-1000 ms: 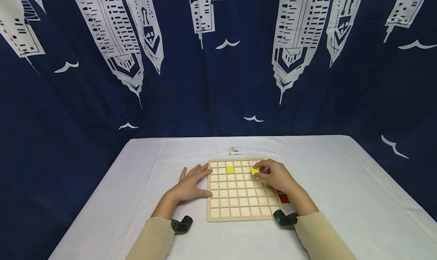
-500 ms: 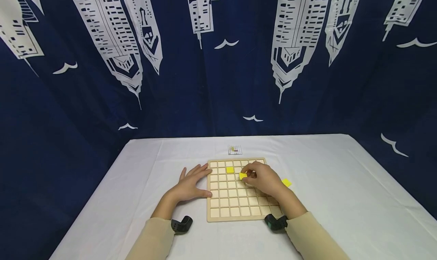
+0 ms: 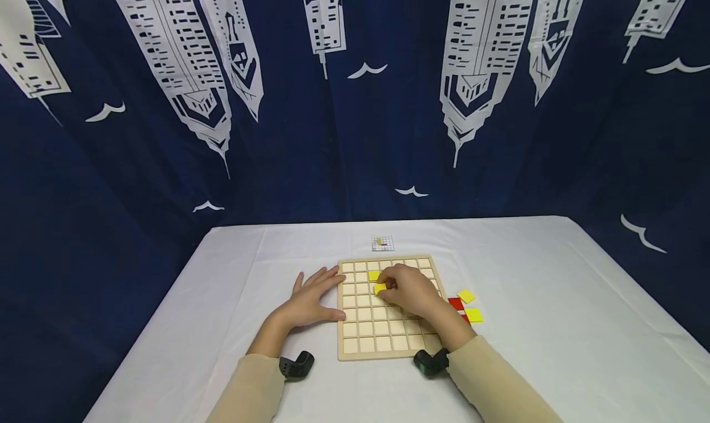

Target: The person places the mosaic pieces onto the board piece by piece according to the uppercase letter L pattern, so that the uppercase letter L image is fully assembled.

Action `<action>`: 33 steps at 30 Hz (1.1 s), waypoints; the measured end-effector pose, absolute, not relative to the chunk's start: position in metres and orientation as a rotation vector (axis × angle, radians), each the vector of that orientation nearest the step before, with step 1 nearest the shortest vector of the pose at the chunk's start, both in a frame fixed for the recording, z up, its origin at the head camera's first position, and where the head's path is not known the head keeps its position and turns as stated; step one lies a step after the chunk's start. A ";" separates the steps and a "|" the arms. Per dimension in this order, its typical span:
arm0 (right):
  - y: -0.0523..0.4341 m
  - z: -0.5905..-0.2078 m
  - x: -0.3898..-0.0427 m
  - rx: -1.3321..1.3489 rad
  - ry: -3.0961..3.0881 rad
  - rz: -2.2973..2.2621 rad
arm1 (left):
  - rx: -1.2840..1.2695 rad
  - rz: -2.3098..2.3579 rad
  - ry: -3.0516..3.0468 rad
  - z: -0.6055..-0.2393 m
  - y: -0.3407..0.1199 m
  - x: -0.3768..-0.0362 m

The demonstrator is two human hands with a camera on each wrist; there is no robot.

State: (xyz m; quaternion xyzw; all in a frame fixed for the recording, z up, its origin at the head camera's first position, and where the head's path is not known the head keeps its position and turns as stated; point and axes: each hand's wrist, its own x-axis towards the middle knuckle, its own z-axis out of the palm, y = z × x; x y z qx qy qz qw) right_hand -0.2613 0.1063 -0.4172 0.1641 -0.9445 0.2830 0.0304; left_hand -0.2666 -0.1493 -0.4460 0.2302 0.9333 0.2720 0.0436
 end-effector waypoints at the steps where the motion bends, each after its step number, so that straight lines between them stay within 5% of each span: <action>1: 0.105 -0.417 -0.262 0.506 -2.911 0.872 | 0.703 0.833 2.854 -0.446 -0.149 -0.266; 33: 0.102 -0.426 -0.264 0.493 -2.863 1.016 | 0.703 0.851 2.852 -0.446 -0.150 -0.265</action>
